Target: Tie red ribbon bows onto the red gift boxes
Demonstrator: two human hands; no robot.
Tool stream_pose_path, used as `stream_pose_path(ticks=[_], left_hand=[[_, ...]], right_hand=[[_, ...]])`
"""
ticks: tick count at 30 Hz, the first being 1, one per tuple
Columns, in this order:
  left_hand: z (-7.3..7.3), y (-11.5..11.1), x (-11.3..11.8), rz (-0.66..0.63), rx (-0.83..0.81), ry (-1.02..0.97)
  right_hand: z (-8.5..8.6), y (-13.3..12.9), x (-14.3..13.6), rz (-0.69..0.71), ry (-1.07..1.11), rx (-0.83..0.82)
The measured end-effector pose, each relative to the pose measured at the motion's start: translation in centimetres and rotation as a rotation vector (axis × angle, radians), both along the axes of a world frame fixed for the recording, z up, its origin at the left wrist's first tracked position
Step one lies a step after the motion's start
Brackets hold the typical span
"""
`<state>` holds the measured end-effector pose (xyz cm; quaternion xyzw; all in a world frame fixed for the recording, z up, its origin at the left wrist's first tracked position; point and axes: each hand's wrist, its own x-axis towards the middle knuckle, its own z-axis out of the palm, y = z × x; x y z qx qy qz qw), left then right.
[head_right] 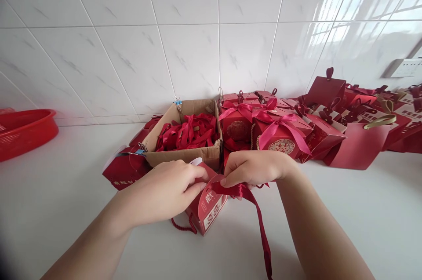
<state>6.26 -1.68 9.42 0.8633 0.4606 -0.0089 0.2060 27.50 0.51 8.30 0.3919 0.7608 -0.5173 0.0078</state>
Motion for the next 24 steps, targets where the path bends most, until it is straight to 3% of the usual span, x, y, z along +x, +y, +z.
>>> stream_pose_path(ticks=[24], left_hand=[[-0.40, 0.40, -0.23, -0.020, -0.039, -0.079]], right_hand=[[-0.20, -0.01, 0.08, -0.014, -0.023, 0.023]])
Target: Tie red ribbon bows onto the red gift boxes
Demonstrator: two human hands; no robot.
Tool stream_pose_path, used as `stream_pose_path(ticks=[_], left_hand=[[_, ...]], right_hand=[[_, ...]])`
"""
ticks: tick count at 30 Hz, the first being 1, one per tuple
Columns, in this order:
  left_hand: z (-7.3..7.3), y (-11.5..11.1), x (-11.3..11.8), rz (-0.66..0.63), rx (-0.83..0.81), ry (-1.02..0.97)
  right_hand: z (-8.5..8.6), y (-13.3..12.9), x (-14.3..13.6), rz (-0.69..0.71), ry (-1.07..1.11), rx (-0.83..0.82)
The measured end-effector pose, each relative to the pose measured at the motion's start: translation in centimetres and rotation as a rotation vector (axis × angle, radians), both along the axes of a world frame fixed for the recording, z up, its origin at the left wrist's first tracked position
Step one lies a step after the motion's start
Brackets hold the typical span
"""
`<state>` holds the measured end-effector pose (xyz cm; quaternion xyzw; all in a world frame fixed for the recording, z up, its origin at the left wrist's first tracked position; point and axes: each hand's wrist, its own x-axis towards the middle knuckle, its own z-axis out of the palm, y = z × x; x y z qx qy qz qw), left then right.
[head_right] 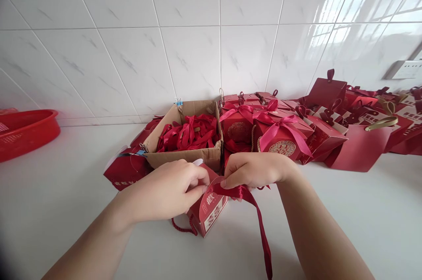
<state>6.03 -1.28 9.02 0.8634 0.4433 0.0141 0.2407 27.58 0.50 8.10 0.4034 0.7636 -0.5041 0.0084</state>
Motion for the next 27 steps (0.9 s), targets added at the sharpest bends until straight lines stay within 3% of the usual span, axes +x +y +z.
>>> stream_pose_path(ticks=[9, 17, 27], left_hand=[[0.5, -0.1, -0.1, -0.005, -0.056, 0.029], [-0.5, -0.2, 0.7, 0.006, -0.008, 0.062], [-1.0, -0.3, 0.7, 0.036, 0.046, 0.084]], right_hand=[[0.1, -0.1, -0.1, 0.007, -0.003, -0.024], [0.5, -0.3, 0.0, 0.034, -0.003, -0.005], [0.1, -0.6, -0.5, 0.044, -0.139, 0.336]])
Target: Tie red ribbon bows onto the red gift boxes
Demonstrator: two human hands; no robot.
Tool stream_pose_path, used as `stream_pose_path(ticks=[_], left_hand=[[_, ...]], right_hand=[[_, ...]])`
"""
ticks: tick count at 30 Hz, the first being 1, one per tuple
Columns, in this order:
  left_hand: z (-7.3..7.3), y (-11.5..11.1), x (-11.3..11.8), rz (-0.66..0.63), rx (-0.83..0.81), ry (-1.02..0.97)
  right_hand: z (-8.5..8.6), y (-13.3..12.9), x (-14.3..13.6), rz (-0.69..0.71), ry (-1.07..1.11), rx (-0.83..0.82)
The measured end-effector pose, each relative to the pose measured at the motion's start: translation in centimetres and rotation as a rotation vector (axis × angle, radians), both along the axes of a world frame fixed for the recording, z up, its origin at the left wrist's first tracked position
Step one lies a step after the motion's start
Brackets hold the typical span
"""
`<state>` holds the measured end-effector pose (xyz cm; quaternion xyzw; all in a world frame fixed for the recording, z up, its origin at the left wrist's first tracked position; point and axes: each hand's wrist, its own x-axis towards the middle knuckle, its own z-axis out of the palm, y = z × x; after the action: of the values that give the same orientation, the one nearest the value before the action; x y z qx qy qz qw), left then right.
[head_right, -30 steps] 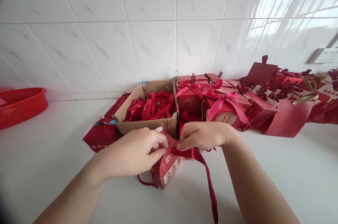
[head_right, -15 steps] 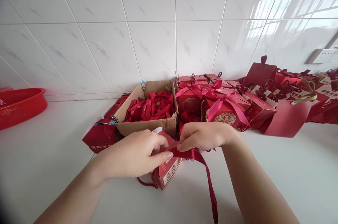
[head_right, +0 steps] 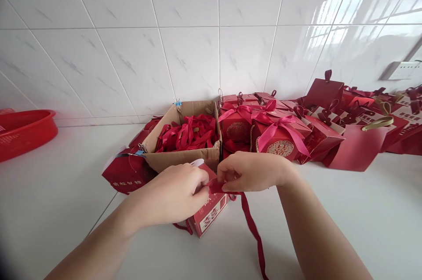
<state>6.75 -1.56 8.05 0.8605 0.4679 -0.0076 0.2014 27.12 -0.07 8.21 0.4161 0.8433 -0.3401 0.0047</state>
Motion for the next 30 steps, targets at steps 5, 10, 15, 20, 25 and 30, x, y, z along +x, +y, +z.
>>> stream_pose_path(ticks=[5, 10, 15, 20, 25, 30], left_hand=[[0.1, 0.0, 0.0, 0.000, -0.033, 0.003], [0.5, 0.0, -0.3, -0.026, -0.061, -0.021], [1.1, 0.3, -1.1, -0.022, -0.041, -0.052], [1.4, 0.3, -1.6, -0.005, -0.036, -0.033], [1.2, 0.3, -1.3, -0.041, 0.002, -0.041], [0.7, 0.2, -0.9, 0.002, -0.001, -0.056]], right_hand=[[0.1, -0.4, -0.4, -0.003, -0.013, 0.007], [0.1, -0.6, -0.8, -0.004, 0.009, 0.006], [-0.1, -0.4, -0.9, -0.016, 0.049, -0.100], [-0.2, -0.3, -1.0, -0.080, 0.134, -0.250], [-0.4, -0.2, -1.3, -0.114, 0.155, -0.289], [-0.5, -0.3, -1.6, -0.091, 0.148, -0.252]])
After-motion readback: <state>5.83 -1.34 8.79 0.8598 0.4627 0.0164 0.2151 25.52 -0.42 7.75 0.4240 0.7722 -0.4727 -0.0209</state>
